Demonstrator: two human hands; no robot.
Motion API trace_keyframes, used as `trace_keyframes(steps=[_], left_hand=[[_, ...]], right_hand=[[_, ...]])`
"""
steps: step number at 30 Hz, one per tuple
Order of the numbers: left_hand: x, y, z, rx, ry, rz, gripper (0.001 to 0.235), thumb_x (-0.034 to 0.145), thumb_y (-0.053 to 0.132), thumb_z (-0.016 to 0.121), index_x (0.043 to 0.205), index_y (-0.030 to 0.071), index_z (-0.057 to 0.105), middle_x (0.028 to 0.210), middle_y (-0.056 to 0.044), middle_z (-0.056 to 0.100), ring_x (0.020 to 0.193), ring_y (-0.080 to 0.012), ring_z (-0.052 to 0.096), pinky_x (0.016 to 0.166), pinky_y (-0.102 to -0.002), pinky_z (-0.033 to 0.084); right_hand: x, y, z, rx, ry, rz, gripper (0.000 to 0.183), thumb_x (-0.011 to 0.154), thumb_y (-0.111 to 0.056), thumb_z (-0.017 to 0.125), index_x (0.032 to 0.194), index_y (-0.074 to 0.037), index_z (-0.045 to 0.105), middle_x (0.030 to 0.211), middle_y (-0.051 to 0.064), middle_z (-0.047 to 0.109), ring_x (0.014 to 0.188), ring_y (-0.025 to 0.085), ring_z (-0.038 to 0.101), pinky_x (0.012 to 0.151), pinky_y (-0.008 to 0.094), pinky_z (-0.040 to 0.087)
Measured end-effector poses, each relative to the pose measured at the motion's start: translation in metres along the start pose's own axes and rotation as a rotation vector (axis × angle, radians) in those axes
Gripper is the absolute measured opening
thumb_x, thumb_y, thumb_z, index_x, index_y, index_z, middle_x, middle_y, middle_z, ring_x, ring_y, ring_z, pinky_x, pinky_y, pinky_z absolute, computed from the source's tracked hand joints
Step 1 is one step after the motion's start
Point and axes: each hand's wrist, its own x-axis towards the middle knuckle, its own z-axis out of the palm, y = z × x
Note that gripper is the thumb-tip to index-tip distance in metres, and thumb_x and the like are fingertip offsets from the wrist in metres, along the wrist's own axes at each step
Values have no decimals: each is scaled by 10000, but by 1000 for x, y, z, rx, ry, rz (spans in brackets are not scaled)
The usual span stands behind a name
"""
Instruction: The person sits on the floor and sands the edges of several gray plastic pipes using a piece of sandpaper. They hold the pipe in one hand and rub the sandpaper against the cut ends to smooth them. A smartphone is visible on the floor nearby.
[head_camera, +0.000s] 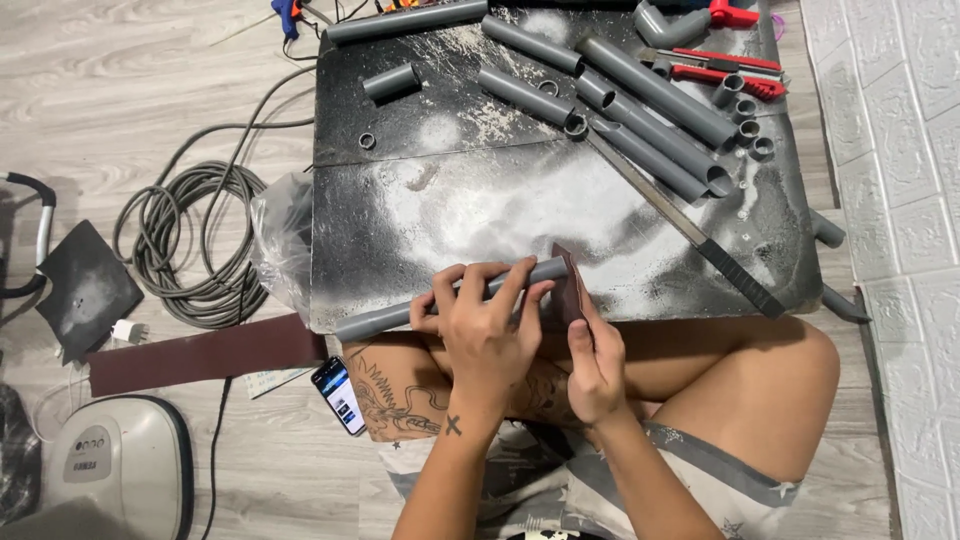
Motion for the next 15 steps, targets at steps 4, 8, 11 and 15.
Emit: trace_keyframes(steps=[4, 8, 11, 15], left_hand=[[4, 10, -11, -143, -35, 3, 169, 895, 306, 755, 1036, 216, 779, 870, -28, 639, 976, -281, 571, 895, -421, 393], [6, 9, -12, -162, -26, -3, 185, 888, 301, 763, 1042, 200, 781, 873, -44, 640, 970, -297, 574, 898, -418, 418], [8, 14, -16, -177, -38, 0, 191, 900, 311, 749, 1058, 208, 776, 879, -36, 633, 970, -298, 571, 894, -406, 426], [14, 16, -24, -233, -35, -12, 185, 895, 292, 761, 1048, 190, 785, 860, -49, 637, 961, -294, 581, 886, -389, 445]], right_hand=[[17, -14, -2, 78, -11, -51, 574, 1084, -287, 268, 1482, 109, 390, 1433, 331, 531, 1308, 467, 533, 1131, 582, 400], [16, -17, -2, 35, -32, -65, 579, 1083, -301, 263, 1499, 84, 381, 1461, 315, 519, 1296, 467, 547, 1101, 590, 418], [18, -26, -3, 3, -18, -45, 602, 1078, -322, 258, 1491, 99, 377, 1503, 310, 464, 1369, 483, 434, 1141, 609, 347], [16, -18, -5, 29, -46, -73, 578, 1081, -277, 244, 1501, 109, 340, 1574, 315, 368, 1466, 498, 309, 1217, 639, 206]])
